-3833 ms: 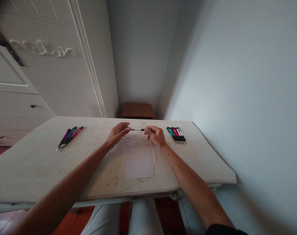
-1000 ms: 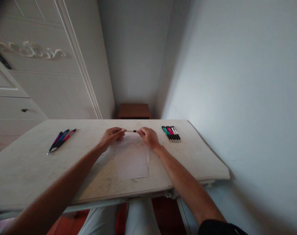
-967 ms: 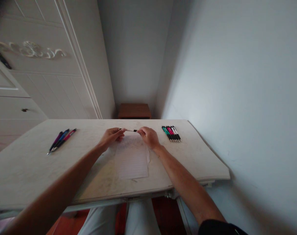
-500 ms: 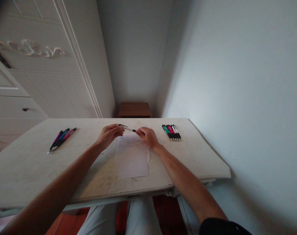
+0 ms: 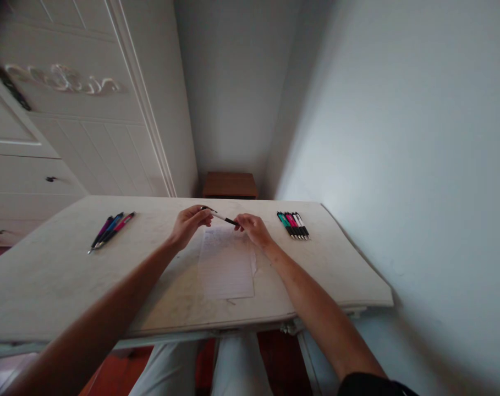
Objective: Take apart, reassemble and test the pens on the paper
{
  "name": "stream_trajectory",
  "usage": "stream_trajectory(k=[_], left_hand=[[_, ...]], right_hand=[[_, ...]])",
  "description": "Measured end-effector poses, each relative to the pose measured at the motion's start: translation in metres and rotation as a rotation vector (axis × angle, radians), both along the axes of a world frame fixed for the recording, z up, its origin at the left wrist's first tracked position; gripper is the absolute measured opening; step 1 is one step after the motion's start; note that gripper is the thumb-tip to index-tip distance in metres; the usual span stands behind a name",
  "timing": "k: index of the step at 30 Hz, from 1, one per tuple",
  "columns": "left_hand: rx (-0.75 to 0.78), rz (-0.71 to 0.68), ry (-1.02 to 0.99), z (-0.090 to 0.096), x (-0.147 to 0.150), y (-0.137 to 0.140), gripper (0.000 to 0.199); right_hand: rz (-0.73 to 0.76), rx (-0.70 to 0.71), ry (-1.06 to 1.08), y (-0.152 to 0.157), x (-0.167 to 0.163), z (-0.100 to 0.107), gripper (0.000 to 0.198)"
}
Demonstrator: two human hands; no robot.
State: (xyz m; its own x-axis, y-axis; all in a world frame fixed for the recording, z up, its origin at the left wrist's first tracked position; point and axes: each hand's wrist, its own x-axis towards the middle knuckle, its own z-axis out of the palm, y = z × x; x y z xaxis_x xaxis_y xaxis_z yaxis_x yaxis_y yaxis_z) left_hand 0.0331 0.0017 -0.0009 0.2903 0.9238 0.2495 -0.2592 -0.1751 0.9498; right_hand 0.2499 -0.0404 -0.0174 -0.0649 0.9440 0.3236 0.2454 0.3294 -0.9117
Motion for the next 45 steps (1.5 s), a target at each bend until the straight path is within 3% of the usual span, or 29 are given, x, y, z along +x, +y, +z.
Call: stream_trajectory(k=[5,8,12,18,24,29,37,45], left_hand=[[-0.055,0.08,-0.031,0.0,0.0,0.003,0.027],[-0.075,0.117,-0.006,0.001,-0.001,0.003,0.028],[-0.092,0.153,0.029,0.001,-0.003,0.004,0.029],[-0.119,0.171,0.037,0.0,-0.005,0.007,0.029],[-0.161,0.165,0.048,-0.002,-0.006,0.008,0.027],[-0.169,0.167,0.06,-0.003,-0.006,0.008,0.027],[-0.176,0.147,0.049,0.0,-0.005,0.006,0.025],[-0.191,0.13,0.049,0.001,-0.004,0.004,0.025]], right_hand=[[-0.228,0.112,0.03,0.006,0.018,0.003,0.052],[-0.338,0.215,-0.193,0.01,0.03,-0.002,0.042],[-0.317,0.321,-0.512,0.013,0.041,-0.01,0.031],[-0.288,0.174,-0.729,0.011,0.047,-0.012,0.021],[-0.212,0.156,-0.484,0.009,0.037,-0.007,0.016],[-0.137,0.031,-0.211,0.009,0.028,-0.007,0.023],[-0.111,-0.042,-0.104,0.01,0.026,-0.008,0.024],[-0.122,-0.009,-0.134,0.01,0.025,-0.009,0.024]])
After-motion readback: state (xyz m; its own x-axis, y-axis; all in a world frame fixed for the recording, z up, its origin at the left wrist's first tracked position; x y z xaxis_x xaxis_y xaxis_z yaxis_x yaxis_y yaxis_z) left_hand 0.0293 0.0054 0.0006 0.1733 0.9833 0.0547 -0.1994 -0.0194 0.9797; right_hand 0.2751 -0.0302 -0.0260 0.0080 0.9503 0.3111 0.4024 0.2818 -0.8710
